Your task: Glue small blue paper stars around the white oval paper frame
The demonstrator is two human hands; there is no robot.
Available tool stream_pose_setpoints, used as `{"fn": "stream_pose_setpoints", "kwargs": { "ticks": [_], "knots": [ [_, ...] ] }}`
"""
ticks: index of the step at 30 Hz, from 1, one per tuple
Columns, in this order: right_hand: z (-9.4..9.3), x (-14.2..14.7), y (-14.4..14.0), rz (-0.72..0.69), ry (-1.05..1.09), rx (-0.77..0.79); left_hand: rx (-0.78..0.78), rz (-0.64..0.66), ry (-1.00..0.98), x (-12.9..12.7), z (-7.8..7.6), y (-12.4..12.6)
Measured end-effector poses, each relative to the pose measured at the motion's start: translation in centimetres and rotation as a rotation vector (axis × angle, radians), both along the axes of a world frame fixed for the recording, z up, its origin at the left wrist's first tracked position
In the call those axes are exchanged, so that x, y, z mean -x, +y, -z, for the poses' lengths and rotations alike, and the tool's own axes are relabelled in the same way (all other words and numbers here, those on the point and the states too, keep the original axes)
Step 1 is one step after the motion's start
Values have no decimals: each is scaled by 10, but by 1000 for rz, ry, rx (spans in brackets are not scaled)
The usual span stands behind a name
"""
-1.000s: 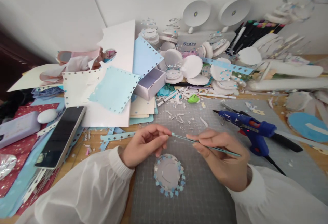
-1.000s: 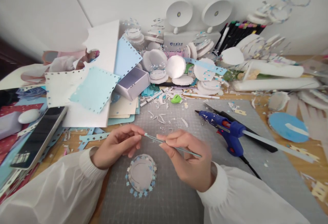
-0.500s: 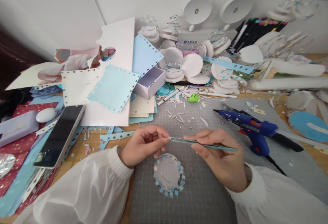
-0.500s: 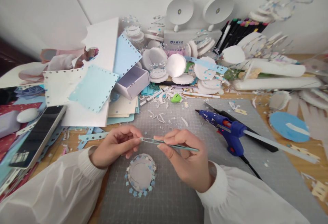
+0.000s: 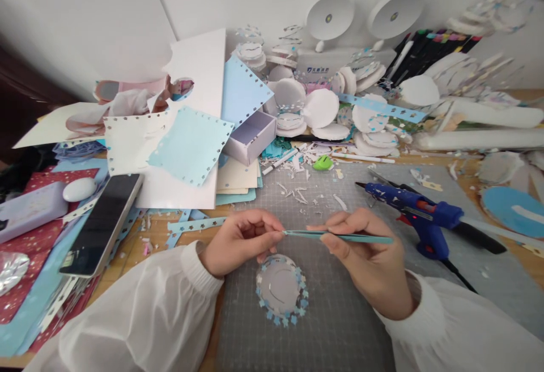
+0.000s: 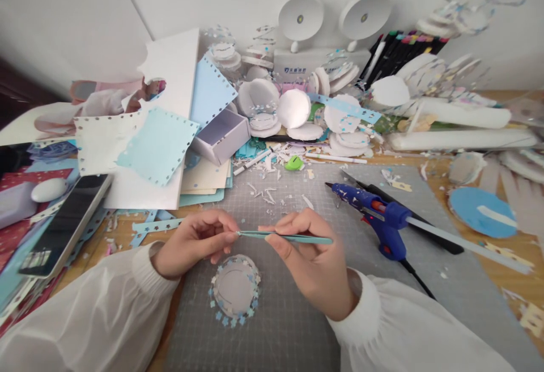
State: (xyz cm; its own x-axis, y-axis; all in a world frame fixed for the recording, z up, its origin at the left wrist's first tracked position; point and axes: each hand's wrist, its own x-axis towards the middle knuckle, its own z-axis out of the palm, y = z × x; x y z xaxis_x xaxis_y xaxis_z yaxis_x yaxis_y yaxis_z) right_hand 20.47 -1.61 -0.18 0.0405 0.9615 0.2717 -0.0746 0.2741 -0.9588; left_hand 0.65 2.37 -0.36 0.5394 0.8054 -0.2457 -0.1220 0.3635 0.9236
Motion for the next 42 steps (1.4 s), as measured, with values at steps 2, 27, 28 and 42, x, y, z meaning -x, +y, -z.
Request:
{"fn": "stream_pose_setpoints", "kwargs": {
  "ticks": [2, 27, 28, 42],
  "knots": [
    [3, -1, 0, -1, 26, 27, -1, 3, -3, 0, 0, 0],
    [-36, 19, -5, 78, -851, -809, -164, 90, -7, 7, 2, 1],
    [-37, 24, -5, 59, -944, -903, -150, 83, -14, 8, 3, 1],
    [-23, 3, -47, 78, -1047, -570, 44, -81, -244, 7, 5, 3]
  ]
}}
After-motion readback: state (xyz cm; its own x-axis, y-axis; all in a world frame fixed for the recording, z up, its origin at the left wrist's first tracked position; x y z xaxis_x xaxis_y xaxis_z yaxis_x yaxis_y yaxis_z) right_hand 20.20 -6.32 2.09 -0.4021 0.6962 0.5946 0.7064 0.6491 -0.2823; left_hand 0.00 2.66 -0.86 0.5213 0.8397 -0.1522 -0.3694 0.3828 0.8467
